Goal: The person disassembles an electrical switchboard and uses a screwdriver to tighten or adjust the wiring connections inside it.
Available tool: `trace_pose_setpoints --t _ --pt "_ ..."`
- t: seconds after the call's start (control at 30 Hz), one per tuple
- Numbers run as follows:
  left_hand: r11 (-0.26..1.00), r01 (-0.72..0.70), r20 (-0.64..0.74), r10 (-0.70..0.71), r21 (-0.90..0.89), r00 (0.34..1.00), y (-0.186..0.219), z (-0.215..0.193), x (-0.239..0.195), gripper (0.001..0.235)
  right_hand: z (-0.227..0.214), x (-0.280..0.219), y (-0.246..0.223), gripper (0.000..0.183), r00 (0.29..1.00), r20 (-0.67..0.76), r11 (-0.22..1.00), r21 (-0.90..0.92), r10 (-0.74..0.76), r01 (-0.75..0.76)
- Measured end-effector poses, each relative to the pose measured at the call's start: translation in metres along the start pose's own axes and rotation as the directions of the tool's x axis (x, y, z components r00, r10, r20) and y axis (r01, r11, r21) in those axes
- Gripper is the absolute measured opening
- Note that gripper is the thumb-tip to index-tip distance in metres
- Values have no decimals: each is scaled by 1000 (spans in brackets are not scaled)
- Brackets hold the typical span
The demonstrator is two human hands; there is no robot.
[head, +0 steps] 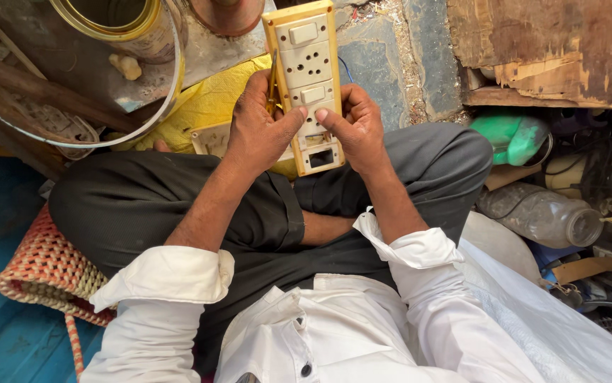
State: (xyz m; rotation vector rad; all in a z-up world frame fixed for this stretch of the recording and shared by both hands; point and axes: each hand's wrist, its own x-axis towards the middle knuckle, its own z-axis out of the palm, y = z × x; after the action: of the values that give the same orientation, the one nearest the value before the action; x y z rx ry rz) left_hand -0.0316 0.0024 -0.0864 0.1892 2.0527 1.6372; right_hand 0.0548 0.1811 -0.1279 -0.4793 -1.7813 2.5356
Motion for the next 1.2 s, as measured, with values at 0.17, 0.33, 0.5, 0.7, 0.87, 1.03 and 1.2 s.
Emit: trace_pose_setpoints --t 0.17,0.33,0.5,0.7,0.87,1.03,1.2 --pt "948 -230 -66 250 220 966 -16 0 -1 53 -11 0 17 28 999 -33 997 -73 -5 3" --pt "921 -105 -135 166 375 977 -4 4 1 60 -11 8 20 29 1000 17 996 -91 -17 18" --pt "944 -110 -143 161 311 977 6 6 -4 50 -5 5 25 33 1000 12 999 -43 4 -3" --pt "965 -129 -34 140 230 990 14 9 -16 51 -1 -12 29 36 990 -119 997 52 71 -65" --pt "968 -160 7 161 194 987 28 6 -19 47 8 -30 10 44 998 -54 997 -75 11 -16" --pt "990 -136 258 124 31 958 26 4 -24 40 28 -50 -8 73 996 -81 996 88 37 -30" --pt "658 -732 380 640 179 668 -6 15 -19 45 7 -60 -10 74 991 73 928 348 114 -133"
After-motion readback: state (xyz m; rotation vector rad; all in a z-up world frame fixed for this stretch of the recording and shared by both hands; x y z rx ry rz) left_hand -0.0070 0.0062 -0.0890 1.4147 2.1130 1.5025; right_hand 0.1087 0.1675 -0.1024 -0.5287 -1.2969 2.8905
